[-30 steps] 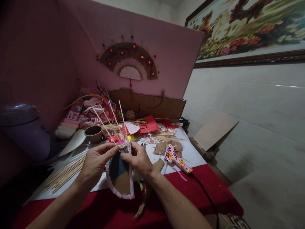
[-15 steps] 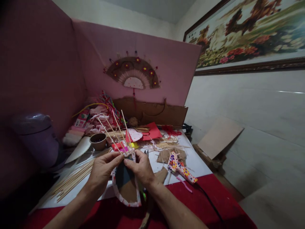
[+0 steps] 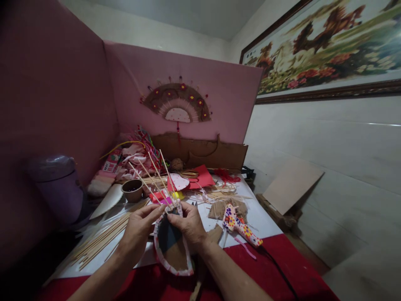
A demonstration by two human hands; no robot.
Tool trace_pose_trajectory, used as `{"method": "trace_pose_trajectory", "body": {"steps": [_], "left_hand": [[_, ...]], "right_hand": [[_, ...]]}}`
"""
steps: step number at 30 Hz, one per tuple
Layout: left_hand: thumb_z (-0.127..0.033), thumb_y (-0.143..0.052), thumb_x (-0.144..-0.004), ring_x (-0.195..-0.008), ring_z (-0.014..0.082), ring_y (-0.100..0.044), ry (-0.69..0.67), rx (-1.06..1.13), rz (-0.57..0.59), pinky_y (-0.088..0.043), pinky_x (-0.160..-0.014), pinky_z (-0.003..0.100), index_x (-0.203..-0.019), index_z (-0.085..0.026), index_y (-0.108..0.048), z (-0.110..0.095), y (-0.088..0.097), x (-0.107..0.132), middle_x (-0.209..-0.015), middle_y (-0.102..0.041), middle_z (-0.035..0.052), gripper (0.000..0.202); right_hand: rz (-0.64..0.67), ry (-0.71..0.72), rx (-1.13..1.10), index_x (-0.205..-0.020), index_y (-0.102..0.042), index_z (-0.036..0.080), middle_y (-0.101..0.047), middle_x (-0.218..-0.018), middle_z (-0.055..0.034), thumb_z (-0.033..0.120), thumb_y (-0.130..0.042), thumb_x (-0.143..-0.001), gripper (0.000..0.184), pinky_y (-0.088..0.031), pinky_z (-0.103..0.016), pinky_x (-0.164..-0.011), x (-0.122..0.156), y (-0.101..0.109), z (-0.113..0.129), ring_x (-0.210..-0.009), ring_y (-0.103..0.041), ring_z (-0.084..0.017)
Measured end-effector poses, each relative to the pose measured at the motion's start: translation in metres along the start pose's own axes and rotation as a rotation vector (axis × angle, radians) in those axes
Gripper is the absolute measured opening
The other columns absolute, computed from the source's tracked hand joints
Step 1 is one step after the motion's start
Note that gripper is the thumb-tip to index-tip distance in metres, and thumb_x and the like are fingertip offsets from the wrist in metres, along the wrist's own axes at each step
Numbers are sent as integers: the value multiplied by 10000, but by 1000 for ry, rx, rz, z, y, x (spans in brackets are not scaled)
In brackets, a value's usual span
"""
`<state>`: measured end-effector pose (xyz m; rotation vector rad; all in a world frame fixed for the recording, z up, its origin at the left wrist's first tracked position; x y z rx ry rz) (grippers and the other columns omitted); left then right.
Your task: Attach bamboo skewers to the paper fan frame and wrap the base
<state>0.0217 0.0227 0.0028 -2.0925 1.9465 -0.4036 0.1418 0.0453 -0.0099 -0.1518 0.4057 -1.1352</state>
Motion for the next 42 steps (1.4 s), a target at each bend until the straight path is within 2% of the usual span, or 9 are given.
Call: {"method": "trace_pose_trajectory", "body": {"steps": [6, 11, 25, 33, 42], "left_hand": [[-350, -731, -633, -611, 130, -588, -99, 65, 11, -483, -573, 235, -695, -128, -677, -11, 5, -4, -681, -654, 35, 236], [-341, -718, -654, -659, 142, -586, -89, 70, 17, -475, -560, 234, -723, -121, -686, -11, 7, -6, -702, -652, 55, 233], [-343, -731, -638, -617, 125, -582, -114, 51, 15, -478, -576, 227, -662, -134, -687, -10, 6, -5, -650, -646, 31, 215], [-332, -745, -618, -626, 135, -586, -133, 43, -17, -492, -572, 241, -666, -126, -685, -14, 5, -3, -642, -640, 29, 220], [-350, -736, -628, -669, 158, -612, -140, 19, 1, -505, -599, 260, -715, -128, -700, -14, 5, -4, -696, -665, 47, 240]], "right_hand": [[45, -19, 52, -878, -678, 150, -639, -761, -17, 331, -743, -638, 308, -426, -236, -610, 0, 2, -6, -637, -546, -123], [35, -54, 31, -923, -674, 156, -654, -780, -24, 341, -749, -629, 355, -440, -248, -614, -1, 3, -10, -640, -564, -132], [16, -34, -11, -908, -671, 150, -653, -762, -21, 338, -743, -632, 341, -435, -232, -589, 0, 2, -7, -604, -556, -116], [5, -57, -32, -837, -662, 144, -623, -717, -7, 304, -767, -611, 296, -424, -213, -563, 2, 1, -3, -594, -533, -104], [-2, -66, -13, -863, -649, 152, -616, -726, -4, 336, -745, -632, 310, -414, -218, -562, 2, 1, -2, -589, -517, -104]]}}
Point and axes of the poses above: each hand's wrist, its own x-axis away from the middle knuckle, its own y-axis out of the back of the hand, z = x × y, the point moved 4 cm from there along -x, towards the middle knuckle
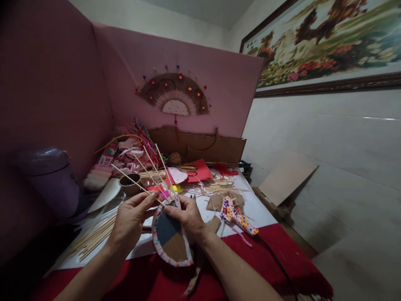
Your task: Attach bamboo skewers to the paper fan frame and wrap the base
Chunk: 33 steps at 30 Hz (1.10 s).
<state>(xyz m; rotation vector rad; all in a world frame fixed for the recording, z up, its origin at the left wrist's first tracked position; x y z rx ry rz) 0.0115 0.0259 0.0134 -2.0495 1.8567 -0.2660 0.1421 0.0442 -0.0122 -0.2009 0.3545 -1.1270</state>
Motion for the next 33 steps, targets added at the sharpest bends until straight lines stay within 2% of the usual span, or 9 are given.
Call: {"method": "trace_pose_trajectory", "body": {"steps": [10, 14, 19, 26, 33], "left_hand": [[-363, -729, -640, -646, 145, -591, 19, -13, 6, -493, -572, 250, -705, -118, -694, 2, -1, -1, -703, -658, 56, 256], [-387, -709, -660, -643, 142, -585, 34, -17, -9, -480, -542, 234, -760, -120, -699, 2, 0, -1, -682, -642, 49, 286], [-347, -730, -641, -593, 128, -582, 82, -53, 65, -472, -531, 234, -798, -150, -696, 9, 1, 0, -711, -656, 27, 254], [-320, -744, -619, -532, 94, -538, 44, -117, 40, -422, -515, 204, -711, -135, -684, 12, 3, -3, -627, -635, 6, 216], [-323, -740, -623, -537, 93, -522, 36, -145, 25, -402, -513, 204, -696, -127, -666, 13, 4, -3, -627, -628, 3, 222]], "right_hand": [[-37, 32, 18, -821, -659, 147, -598, -685, 6, 317, -734, -626, 269, -390, -205, -543, 1, 0, 1, -572, -494, -96], [-19, 29, -18, -838, -660, 148, -608, -687, 6, 292, -721, -647, 247, -400, -207, -549, 1, 1, 0, -561, -504, -92], [-44, 38, -33, -832, -664, 150, -633, -707, -3, 289, -724, -639, 245, -419, -221, -570, 0, 2, 0, -568, -527, -102], [-14, 59, -47, -822, -674, 137, -639, -712, -7, 278, -724, -636, 238, -409, -213, -573, -1, -1, 0, -582, -524, -99], [-13, 41, -50, -847, -676, 154, -639, -722, -6, 285, -728, -639, 251, -420, -228, -598, -2, 2, -5, -620, -540, -117]]}}
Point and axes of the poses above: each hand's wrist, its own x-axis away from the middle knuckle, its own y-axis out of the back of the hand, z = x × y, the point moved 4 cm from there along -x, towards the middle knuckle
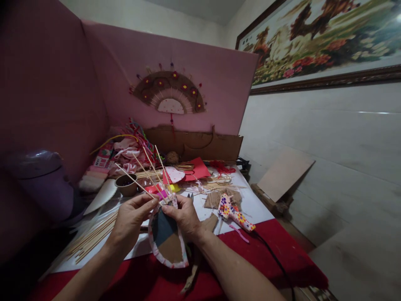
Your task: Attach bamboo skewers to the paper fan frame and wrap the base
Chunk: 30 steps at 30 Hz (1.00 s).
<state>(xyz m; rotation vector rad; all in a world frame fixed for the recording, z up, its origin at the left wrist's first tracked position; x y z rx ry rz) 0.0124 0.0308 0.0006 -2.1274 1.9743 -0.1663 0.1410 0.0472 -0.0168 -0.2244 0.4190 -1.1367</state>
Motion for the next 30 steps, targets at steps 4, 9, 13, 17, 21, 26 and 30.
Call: {"method": "trace_pose_trajectory", "body": {"steps": [4, 9, 13, 17, 21, 26, 30], "left_hand": [[-322, -741, -622, -540, 90, -521, -9, 4, 0, -405, -520, 202, -685, -127, -661, 1, 1, -1, -623, -626, 0, 219], [-329, -742, -622, -543, 93, -534, 12, 20, -2, -412, -514, 200, -721, -133, -666, 3, 0, -1, -644, -634, 3, 232], [-367, -712, -655, -566, 111, -554, 32, 41, 38, -439, -526, 220, -759, -136, -665, 0, -3, 2, -681, -640, 18, 257], [-402, -640, -710, -678, 154, -590, -10, 72, -17, -480, -591, 261, -791, -142, -654, -6, -1, 2, -749, -654, 44, 272], [-339, -581, -724, -663, 152, -573, -101, 107, -140, -488, -651, 292, -684, -152, -614, -8, 7, -1, -665, -621, 20, 193], [-284, -535, -690, -480, 113, -454, -141, 104, -159, -432, -530, 257, -496, -176, -489, -5, 10, -5, -466, -477, -26, 226], [-312, -532, -713, -420, 100, -394, -125, 110, -128, -371, -462, 237, -482, -189, -443, -3, 8, -5, -400, -395, -50, 276]], "right_hand": [[5, 11, 2, -867, -677, 158, -642, -729, -5, 287, -727, -642, 264, -419, -227, -598, 0, 1, 0, -622, -543, -116], [6, 2, -16, -879, -676, 154, -647, -728, -10, 288, -726, -641, 277, -426, -229, -600, 0, -2, 1, -627, -553, -121], [-36, 1, -6, -835, -671, 143, -637, -676, -4, 281, -736, -628, 258, -422, -220, -564, 1, 0, 3, -568, -538, -108], [-86, 6, -27, -786, -649, 139, -631, -658, 0, 287, -730, -632, 228, -415, -209, -523, -1, 5, 3, -521, -525, -95], [-110, 9, -41, -783, -629, 142, -627, -655, 1, 282, -719, -654, 211, -417, -210, -516, -2, 9, 2, -518, -532, -97], [-103, 15, -47, -784, -618, 142, -630, -661, -5, 278, -711, -675, 198, -423, -214, -518, -3, 9, 1, -523, -545, -102], [-104, 32, -48, -801, -625, 144, -642, -679, -11, 277, -712, -678, 201, -436, -222, -535, -3, 9, 3, -536, -557, -108]]}}
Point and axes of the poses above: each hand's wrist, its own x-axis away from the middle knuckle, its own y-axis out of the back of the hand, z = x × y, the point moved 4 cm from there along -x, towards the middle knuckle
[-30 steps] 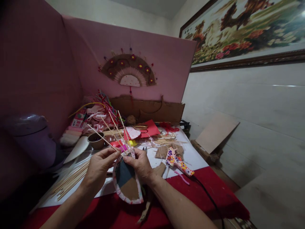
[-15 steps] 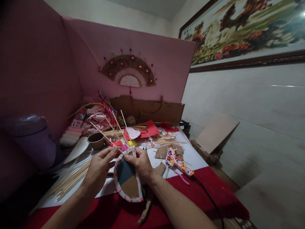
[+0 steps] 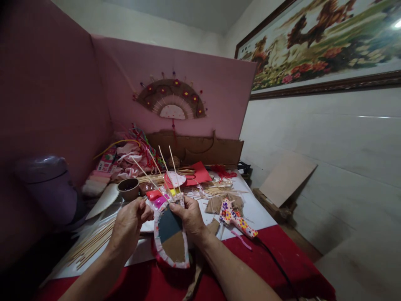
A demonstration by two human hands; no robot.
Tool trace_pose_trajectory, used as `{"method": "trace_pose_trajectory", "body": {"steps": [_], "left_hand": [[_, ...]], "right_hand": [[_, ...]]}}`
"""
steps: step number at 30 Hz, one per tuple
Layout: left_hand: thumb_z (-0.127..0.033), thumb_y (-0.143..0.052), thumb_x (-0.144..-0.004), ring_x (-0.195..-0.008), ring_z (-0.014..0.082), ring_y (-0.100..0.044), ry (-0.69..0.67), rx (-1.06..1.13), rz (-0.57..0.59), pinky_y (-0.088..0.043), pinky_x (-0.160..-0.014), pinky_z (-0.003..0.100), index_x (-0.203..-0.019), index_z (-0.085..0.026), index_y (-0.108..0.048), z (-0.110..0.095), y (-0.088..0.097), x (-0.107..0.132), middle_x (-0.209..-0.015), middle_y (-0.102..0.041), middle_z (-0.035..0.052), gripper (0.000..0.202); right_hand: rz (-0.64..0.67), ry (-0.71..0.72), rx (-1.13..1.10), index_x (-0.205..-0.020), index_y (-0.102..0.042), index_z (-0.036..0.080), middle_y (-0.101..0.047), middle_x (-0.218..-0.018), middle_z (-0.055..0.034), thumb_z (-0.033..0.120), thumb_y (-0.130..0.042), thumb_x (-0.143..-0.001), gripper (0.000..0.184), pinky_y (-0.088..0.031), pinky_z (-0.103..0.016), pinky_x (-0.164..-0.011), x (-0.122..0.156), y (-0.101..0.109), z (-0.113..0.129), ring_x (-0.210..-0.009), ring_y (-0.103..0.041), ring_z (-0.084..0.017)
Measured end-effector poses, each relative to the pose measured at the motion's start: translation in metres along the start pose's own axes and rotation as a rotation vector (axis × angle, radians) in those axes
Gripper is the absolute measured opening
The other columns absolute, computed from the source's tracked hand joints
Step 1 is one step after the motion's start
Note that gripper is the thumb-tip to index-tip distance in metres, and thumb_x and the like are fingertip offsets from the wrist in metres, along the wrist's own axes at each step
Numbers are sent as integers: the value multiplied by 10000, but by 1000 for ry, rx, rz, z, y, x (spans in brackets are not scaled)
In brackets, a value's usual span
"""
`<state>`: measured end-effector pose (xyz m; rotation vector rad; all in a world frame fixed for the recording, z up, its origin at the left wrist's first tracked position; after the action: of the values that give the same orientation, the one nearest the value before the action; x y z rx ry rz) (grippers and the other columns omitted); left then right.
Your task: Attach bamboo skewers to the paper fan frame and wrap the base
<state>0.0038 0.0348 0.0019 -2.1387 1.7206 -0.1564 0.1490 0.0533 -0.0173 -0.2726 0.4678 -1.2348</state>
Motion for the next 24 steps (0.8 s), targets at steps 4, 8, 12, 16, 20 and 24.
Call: {"method": "trace_pose_trajectory", "body": {"steps": [4, 8, 12, 16, 20, 24], "left_hand": [[-398, -608, -697, -412, 86, -390, 45, -1, 15, -355, -453, 225, -515, -163, -505, 2, -1, -1, -405, -420, -49, 314], [-424, -710, -603, -479, 98, -473, 87, -3, 28, -399, -509, 232, -609, -122, -605, 2, -1, -2, -497, -536, -13, 320], [-378, -739, -577, -562, 124, -533, 96, -27, 40, -432, -607, 261, -627, -114, -625, 2, -1, -2, -593, -608, 25, 292], [-348, -635, -693, -570, 118, -496, 27, -96, 30, -409, -602, 249, -616, -147, -584, -1, -1, -1, -581, -562, -5, 221], [-283, -501, -786, -518, 103, -395, -89, -203, 43, -329, -513, 228, -536, -183, -467, -4, -1, 1, -525, -438, -39, 271], [-297, -479, -793, -454, 98, -312, -103, -133, 16, -276, -460, 238, -460, -201, -353, -7, 0, 2, -450, -332, -53, 368]], "right_hand": [[14, 15, 4, -813, -629, 149, -650, -699, -11, 282, -713, -678, 207, -443, -226, -554, 0, -1, 1, -551, -563, -111], [10, 6, 4, -803, -625, 149, -642, -677, -3, 295, -722, -664, 224, -439, -220, -543, 1, -1, 2, -538, -554, -107], [11, 1, -1, -818, -623, 146, -649, -698, -13, 295, -724, -663, 238, -447, -230, -551, 1, -2, 2, -547, -560, -113], [2, 4, 5, -814, -623, 149, -649, -701, -13, 305, -731, -650, 250, -448, -234, -551, 1, -3, 2, -547, -558, -115], [7, 5, 14, -807, -626, 146, -647, -700, -14, 302, -727, -654, 241, -443, -232, -555, 1, -2, 2, -556, -555, -114], [5, 10, 30, -793, -630, 144, -639, -687, -9, 299, -730, -651, 233, -428, -222, -541, 1, -1, 2, -548, -543, -107]]}}
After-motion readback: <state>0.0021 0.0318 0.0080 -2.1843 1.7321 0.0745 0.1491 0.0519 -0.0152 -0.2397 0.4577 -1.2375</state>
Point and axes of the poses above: each hand's wrist, its own x-axis away from the middle knuckle, its own y-axis out of the back of the hand, z = x × y, the point moved 4 cm from there along -x, towards the middle knuckle
